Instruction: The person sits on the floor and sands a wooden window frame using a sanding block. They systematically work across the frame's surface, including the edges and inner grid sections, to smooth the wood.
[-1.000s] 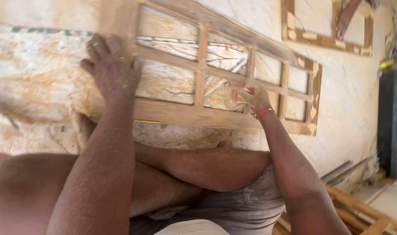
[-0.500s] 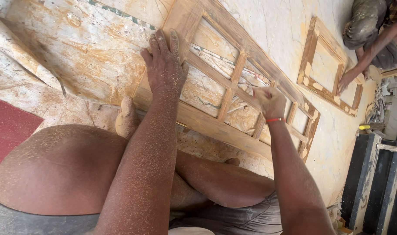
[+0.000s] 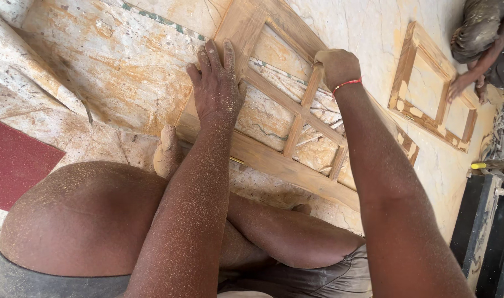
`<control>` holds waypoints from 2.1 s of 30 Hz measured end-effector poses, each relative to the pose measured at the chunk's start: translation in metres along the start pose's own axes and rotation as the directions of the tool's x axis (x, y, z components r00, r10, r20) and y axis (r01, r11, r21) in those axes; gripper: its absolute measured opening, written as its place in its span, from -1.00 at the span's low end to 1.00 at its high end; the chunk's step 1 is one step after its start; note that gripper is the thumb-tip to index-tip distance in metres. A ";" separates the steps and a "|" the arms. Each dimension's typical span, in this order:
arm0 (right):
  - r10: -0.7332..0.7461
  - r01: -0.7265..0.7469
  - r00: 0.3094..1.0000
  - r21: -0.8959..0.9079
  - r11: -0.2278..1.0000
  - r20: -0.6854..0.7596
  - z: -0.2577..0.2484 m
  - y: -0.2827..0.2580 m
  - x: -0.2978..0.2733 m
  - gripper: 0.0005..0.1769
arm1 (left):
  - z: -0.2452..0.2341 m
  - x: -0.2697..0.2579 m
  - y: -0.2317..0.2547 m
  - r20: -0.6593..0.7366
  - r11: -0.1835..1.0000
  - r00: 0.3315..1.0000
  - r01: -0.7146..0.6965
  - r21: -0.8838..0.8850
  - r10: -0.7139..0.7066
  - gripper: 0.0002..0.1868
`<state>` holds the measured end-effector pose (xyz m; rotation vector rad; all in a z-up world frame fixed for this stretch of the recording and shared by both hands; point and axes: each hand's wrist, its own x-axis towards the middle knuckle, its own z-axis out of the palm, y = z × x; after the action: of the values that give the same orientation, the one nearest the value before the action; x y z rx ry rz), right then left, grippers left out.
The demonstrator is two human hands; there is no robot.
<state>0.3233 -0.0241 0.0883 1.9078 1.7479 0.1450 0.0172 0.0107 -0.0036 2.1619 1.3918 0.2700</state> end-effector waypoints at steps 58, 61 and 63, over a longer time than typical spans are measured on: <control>-0.034 0.164 0.964 -0.492 0.855 0.263 0.043 -0.051 -0.004 -0.67 | -0.001 0.004 0.003 0.034 1.000 0.999 0.015 0.014 -0.015 -0.01; -0.082 0.179 0.974 -0.496 0.850 0.210 0.026 -0.047 -0.009 -0.62 | -0.001 0.002 -0.001 0.025 1.000 1.000 0.012 0.026 -0.013 0.00; -0.126 0.181 0.981 -0.471 0.863 0.145 0.020 -0.036 -0.016 -0.67 | 0.000 0.003 -0.001 0.023 0.999 1.000 0.005 0.040 -0.006 0.02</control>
<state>0.2972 -0.0457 0.0589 1.3833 1.5963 0.3733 0.0174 0.0136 -0.0049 2.1859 1.4015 0.2161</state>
